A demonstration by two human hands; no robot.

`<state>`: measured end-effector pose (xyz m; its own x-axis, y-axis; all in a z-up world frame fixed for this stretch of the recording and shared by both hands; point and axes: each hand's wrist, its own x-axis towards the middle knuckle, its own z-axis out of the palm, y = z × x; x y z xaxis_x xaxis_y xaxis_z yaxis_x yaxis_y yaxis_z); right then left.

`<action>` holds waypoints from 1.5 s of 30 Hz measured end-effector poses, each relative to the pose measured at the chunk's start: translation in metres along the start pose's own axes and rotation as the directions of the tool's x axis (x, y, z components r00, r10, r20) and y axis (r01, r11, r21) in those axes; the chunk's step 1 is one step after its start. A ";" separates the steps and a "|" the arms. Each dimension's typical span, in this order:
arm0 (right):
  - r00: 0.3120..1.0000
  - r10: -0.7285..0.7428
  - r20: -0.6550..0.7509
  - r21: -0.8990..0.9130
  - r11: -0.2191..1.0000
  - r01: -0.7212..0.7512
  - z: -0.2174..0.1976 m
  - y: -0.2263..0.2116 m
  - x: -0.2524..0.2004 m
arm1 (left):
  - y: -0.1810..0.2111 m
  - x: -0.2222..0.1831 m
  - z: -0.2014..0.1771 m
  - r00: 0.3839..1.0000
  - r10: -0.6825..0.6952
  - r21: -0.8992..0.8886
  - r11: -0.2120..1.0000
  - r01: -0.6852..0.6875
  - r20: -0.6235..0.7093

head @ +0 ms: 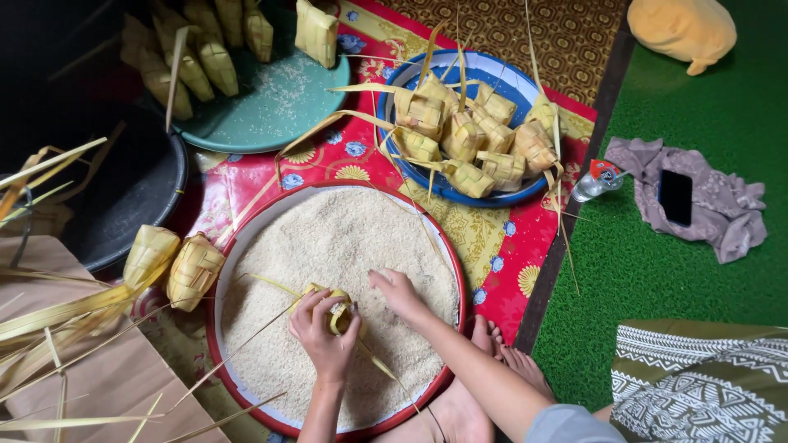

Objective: Filling woven palm leaf pouches (ketupat) with rice from a large tray.

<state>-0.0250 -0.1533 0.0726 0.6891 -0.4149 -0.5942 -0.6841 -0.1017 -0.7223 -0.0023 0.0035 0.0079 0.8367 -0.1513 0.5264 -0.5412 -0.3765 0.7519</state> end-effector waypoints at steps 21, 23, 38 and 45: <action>0.874 -0.478 -0.087 -0.553 0.753 0.357 0.005 0.040 0.005 | -0.005 -0.001 0.003 1.000 -0.002 0.007 1.000 0.002 0.007; 0.854 -0.508 -0.113 -0.647 0.690 0.325 0.013 0.068 0.018 | -0.002 0.000 0.002 1.000 0.000 0.004 1.000 0.000 -0.005; 0.955 -0.104 0.277 0.653 0.750 -0.107 0.003 -0.031 -0.007 | 0.000 0.002 0.001 1.000 0.004 -0.002 1.000 -0.004 -0.003; 0.986 -0.162 0.029 0.697 0.710 0.096 0.021 -0.042 -0.002 | -0.018 -0.007 0.011 0.998 -0.063 -0.043 0.997 0.064 0.009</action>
<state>0.0071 -0.1288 0.0963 0.7973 -0.3668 -0.4794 -0.2527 0.5185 -0.8169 0.0024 0.0011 -0.0133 0.8701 -0.1356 0.4739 -0.4898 -0.3458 0.8003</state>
